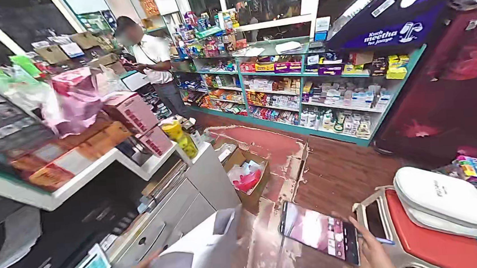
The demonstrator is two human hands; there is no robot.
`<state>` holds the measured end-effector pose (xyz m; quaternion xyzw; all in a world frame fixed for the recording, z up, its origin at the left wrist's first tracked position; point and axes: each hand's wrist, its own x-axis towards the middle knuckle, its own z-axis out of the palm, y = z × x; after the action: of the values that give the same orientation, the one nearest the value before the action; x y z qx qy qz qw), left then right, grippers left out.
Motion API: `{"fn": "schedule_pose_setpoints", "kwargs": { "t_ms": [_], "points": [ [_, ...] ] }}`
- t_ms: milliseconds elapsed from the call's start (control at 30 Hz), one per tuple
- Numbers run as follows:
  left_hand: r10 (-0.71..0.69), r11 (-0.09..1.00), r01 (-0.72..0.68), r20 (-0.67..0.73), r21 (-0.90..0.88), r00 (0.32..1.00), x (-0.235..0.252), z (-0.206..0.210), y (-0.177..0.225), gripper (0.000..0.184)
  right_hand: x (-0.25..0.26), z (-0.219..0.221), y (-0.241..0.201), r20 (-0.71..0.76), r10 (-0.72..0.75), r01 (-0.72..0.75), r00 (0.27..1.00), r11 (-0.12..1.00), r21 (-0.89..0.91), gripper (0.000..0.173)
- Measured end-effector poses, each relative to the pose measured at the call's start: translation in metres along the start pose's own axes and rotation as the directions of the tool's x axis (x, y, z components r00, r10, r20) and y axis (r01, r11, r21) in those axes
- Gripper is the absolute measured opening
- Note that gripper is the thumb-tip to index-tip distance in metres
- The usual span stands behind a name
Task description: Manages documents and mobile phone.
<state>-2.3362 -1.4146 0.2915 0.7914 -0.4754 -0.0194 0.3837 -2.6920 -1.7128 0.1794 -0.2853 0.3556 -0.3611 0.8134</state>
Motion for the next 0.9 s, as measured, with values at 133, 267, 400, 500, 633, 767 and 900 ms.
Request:
{"fn": "schedule_pose_setpoints", "kwargs": {
  "t_ms": [133,267,400,500,633,767,900],
  "points": [
    [0.043,0.938,-0.049,-0.025,-0.343,0.999,0.118,0.09,-0.011,0.029,0.065,-0.003,-0.046,-0.072,-0.115,0.12,0.991,0.99,0.07,0.05],
    [-0.084,0.768,0.121,0.088,-0.629,0.993,0.241,0.178,-0.01,0.028,0.146,0.002,-0.099,-0.165,-0.207,0.222,0.964,0.971,0.083,0.047],
    [-0.085,0.629,0.222,0.219,-0.745,0.972,0.376,0.246,-0.007,0.036,0.244,0.008,-0.16,-0.253,-0.308,0.323,0.917,0.946,0.019,0.044],
    [-0.019,0.515,0.204,0.227,-0.832,0.974,0.471,0.287,0.003,0.034,0.307,0.021,-0.203,-0.266,-0.392,0.425,0.881,0.902,0.08,0.043],
    [-0.041,0.441,0.226,0.232,-0.868,0.972,0.6,0.347,0.024,0.03,0.388,0.03,-0.259,-0.35,-0.449,0.517,0.822,0.846,0.129,0.044],
    [-0.076,0.394,0.267,0.259,-0.879,0.963,0.73,0.408,0.039,0.028,0.48,0.019,-0.302,-0.463,-0.481,0.584,0.745,0.805,0.102,0.043],
    [0.03,0.373,0.122,0.144,-0.92,0.989,0.852,0.503,0.006,0.043,0.587,0.006,-0.355,-0.405,-0.566,0.641,0.718,0.765,0.068,0.043]
  ]
}}
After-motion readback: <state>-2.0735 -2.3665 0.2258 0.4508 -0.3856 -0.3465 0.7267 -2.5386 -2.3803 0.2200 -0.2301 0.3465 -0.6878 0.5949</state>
